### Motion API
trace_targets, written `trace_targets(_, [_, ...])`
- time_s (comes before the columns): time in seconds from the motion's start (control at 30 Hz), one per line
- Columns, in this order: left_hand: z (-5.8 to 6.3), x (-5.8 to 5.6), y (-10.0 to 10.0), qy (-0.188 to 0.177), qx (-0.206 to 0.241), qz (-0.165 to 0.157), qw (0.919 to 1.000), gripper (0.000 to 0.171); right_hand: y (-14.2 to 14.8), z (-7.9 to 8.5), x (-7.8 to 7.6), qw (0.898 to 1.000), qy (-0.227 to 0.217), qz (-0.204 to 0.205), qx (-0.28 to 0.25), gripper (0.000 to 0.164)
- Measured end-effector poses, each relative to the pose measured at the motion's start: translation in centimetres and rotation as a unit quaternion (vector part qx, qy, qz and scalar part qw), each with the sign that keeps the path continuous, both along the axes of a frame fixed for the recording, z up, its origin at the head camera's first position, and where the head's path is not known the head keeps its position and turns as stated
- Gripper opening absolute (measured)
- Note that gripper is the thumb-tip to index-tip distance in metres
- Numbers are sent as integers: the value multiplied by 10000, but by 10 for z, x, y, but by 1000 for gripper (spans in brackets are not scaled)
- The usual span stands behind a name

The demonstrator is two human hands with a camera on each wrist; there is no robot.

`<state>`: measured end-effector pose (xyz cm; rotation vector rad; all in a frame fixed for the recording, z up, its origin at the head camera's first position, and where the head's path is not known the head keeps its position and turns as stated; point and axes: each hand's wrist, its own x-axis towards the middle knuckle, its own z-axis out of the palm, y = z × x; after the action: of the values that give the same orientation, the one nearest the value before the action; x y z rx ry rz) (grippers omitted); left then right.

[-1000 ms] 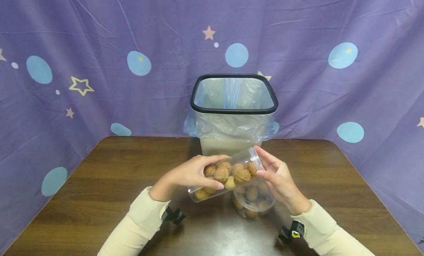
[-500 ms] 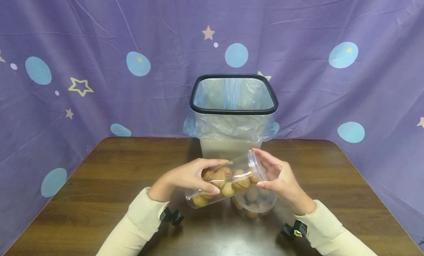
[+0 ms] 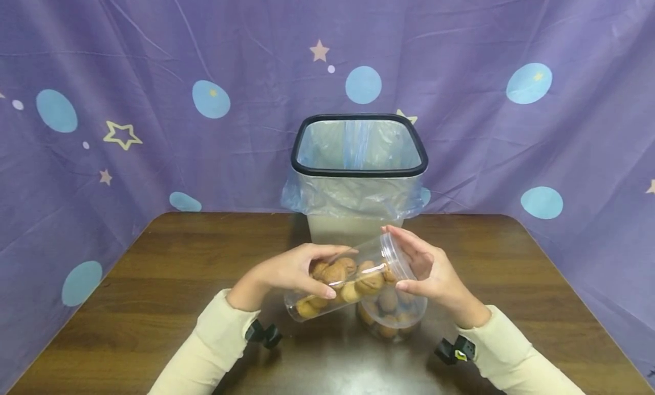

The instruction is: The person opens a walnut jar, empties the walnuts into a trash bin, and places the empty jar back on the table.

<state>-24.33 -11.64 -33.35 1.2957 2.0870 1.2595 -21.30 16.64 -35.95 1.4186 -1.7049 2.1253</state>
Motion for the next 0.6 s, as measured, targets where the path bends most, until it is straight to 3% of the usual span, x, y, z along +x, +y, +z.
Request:
trace_targets(0.2, [2,4,1,440,-162,292,9985,73,5,1,2,9995,-52,-127,277,82])
trace_targets(0.33, [2,5,2,711,-293,510,9957,73,8,5,5,9960,-259,-574,637,76])
trace_targets(0.6, [3,5,1,972,-575,859,9899,74,8,13,17,9686,-997,-1607,1612,60])
